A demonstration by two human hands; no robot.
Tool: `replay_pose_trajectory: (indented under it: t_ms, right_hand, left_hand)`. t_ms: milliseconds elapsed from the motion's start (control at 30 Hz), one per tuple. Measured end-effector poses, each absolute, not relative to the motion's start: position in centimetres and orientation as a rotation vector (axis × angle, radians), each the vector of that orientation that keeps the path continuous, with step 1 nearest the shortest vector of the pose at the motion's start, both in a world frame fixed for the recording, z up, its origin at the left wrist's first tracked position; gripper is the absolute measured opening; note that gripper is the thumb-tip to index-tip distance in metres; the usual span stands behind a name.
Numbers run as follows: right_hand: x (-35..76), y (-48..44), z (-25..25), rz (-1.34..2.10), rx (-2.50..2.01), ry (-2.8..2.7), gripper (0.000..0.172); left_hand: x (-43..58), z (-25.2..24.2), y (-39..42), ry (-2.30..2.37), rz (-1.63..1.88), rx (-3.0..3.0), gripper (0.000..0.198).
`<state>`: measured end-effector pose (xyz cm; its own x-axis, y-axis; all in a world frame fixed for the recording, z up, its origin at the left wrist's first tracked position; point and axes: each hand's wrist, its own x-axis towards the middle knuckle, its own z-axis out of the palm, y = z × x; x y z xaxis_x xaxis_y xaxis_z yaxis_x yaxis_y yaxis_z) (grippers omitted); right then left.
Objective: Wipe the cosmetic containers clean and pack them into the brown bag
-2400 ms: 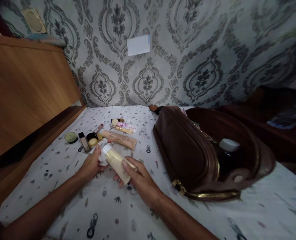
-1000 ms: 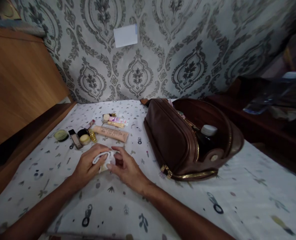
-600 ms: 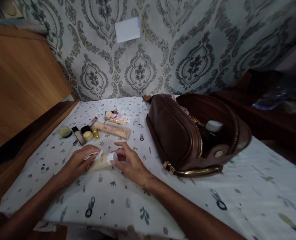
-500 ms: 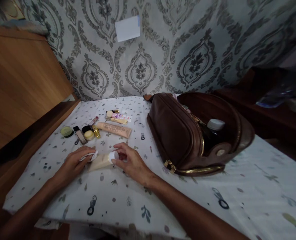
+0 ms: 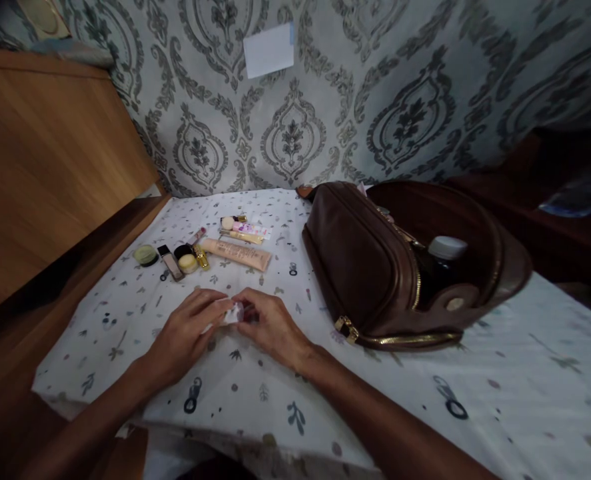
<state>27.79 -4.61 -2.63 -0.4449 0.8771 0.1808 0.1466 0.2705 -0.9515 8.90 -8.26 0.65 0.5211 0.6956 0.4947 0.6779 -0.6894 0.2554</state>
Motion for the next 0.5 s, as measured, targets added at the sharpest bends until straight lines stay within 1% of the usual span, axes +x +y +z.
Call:
replay_pose_trajectory:
  t_ms: [167, 367, 500]
  right_hand:
    - [27.9, -4.7, -3.0, 1.193, -0.929, -1.865, 0.026]
    - [28.0, -4.8, -2.5, 1.083, -0.969, -1.959, 0.02]
    - [28.1, -4.7, -2.3, 1.008, -0.963, -1.974, 0.024]
  left_hand:
    - [8.6, 0.6, -8.5, 1.231, 0.878, 2.714, 0.032]
    - [3.8, -0.5, -8.4, 1.46, 0.81, 2.567, 0.026]
    - [2.2, -1.3, -8.5, 1.542, 0.824, 2.566, 0.025]
